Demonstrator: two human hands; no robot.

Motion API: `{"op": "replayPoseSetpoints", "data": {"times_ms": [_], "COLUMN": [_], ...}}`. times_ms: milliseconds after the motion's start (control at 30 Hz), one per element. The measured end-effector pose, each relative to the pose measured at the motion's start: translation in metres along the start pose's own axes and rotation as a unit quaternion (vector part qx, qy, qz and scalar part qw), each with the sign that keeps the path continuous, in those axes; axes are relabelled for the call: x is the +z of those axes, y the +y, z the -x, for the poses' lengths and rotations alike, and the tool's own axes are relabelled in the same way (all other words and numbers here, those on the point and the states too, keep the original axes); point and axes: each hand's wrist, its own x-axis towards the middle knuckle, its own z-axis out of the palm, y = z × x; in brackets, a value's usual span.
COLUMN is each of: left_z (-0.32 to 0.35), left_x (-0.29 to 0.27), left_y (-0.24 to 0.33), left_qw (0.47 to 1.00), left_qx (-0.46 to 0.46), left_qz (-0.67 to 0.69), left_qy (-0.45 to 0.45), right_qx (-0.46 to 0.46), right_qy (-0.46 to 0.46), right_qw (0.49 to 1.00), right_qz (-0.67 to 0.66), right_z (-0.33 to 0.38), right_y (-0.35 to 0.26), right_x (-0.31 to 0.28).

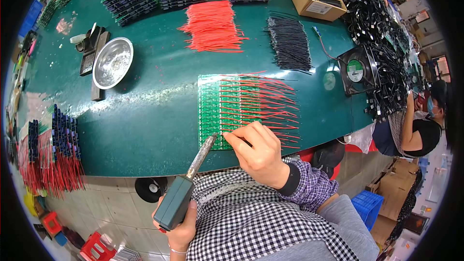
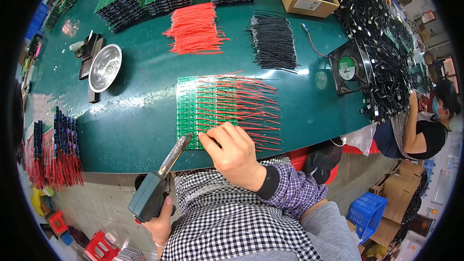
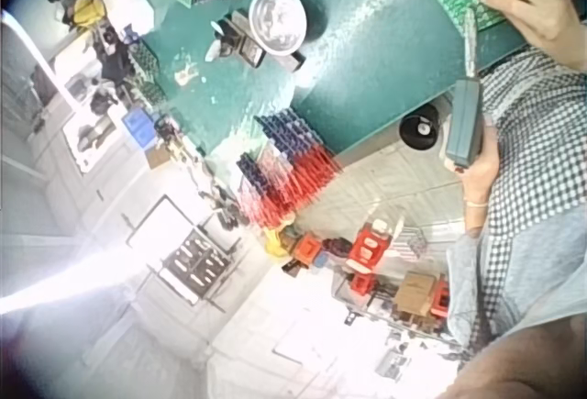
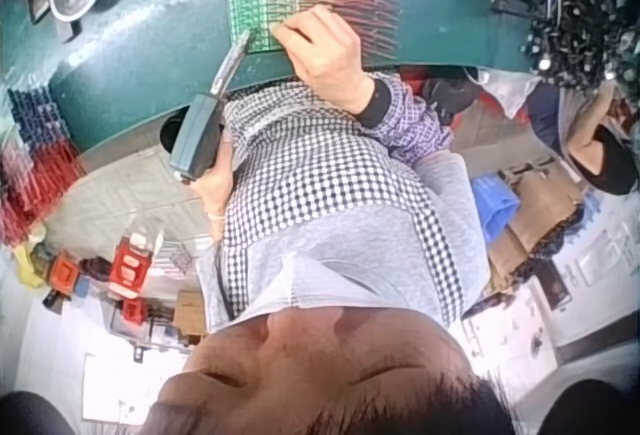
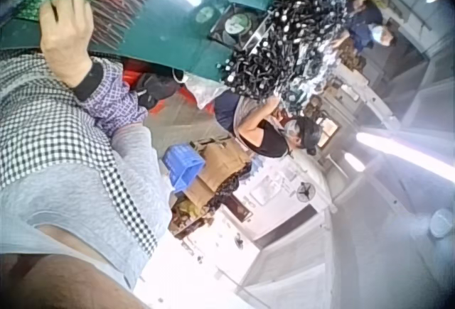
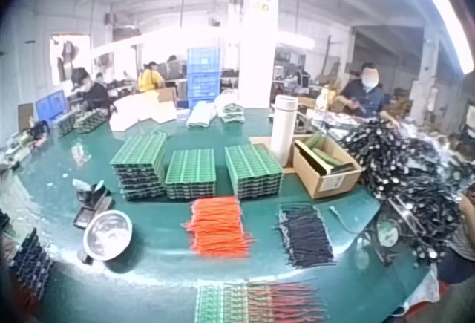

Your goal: The person solders wires onto circuit board panels using a soldering tool, adjusting and positioning the wires by hand.

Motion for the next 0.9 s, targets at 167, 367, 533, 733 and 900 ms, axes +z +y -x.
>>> {"op": "replayPoseSetpoints", "data": {"times_ms": [167,367,533,733,900], "left_z": [-0.003,-0.006,-0.005,0.003,0.005], "left_x": [0.0,0.0,0.0,-0.005,-0.003], "left_y": [0.001,0.003,0.0,-0.013,-0.011], "left_qw": [1.0,0.999,1.0,0.999,0.999], "left_qx": [0.013,0.023,-0.001,-0.031,-0.019], "left_qz": [0.0,-0.01,-0.005,0.023,0.015], "left_qy": [-0.007,-0.025,-0.027,-0.001,0.022], "right_qx": [0.0,0.0,0.001,0.001,0.002], "right_qy": [-0.01,-0.015,-0.015,-0.019,-0.023], "right_qw": [1.0,1.0,1.0,1.0,0.999], "right_qz": [0.012,0.021,0.02,0.021,0.023], "right_z": [0.0,-0.001,-0.002,-0.004,-0.004], "right_y": [-0.001,-0.002,-0.003,-0.004,-0.004], "right_x": [0.0,-0.001,-0.001,-0.002,-0.002]}}
